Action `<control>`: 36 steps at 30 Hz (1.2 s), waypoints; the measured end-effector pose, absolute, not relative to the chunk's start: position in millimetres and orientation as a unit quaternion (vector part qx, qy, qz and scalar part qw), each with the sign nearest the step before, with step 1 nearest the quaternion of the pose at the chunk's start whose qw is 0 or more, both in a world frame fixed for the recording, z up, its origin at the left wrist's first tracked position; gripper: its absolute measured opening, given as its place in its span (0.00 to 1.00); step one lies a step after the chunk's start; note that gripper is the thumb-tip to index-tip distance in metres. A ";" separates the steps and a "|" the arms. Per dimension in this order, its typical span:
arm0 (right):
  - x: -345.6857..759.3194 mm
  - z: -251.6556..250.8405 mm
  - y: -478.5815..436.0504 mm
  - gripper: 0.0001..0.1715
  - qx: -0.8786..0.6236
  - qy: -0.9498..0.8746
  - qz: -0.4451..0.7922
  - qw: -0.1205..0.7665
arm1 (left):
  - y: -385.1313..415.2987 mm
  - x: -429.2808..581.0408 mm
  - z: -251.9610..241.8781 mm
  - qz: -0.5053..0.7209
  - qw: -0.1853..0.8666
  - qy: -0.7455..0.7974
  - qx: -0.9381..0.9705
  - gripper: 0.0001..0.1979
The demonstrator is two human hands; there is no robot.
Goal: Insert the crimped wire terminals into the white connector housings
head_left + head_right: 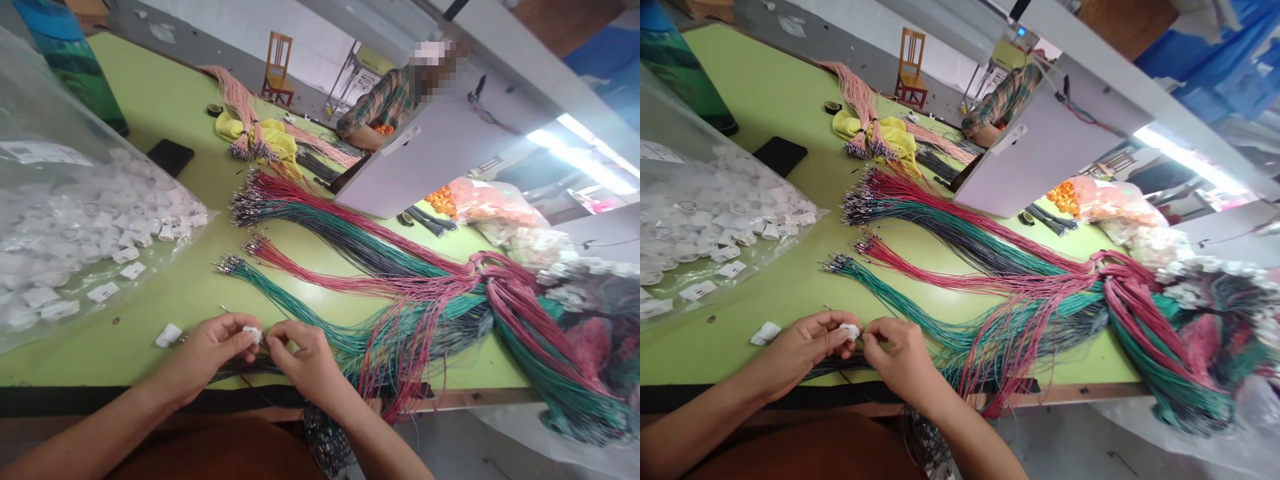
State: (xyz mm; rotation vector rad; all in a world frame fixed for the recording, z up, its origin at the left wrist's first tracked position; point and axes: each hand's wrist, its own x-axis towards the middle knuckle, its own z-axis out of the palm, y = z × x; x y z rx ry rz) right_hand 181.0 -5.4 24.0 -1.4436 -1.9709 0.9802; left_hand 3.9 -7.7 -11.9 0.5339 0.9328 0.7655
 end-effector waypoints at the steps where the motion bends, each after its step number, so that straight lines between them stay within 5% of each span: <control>1: 179.7 23.2 -6.0 0.10 -0.523 -0.734 0.353 0.252 | -7.7 4.2 -12.8 0.354 0.788 0.434 0.255 0.16; 17: 186.0 22.6 -3.9 0.10 -0.518 -0.745 0.354 0.225 | -8.0 7.7 -12.1 0.347 0.769 0.457 0.281 0.15; 24: 212.2 5.6 31.9 0.09 -0.615 -0.769 0.097 0.147 | -6.5 6.9 -9.5 0.327 0.773 0.473 0.268 0.15; 32: 226.5 33.8 25.4 0.05 -0.644 -0.666 0.233 0.296 | -8.2 5.5 -11.5 0.310 0.782 0.463 0.280 0.17; 36: 238.5 46.5 23.7 0.05 -0.634 -0.679 0.298 0.222 | -7.0 4.6 -9.5 0.310 0.787 0.450 0.287 0.17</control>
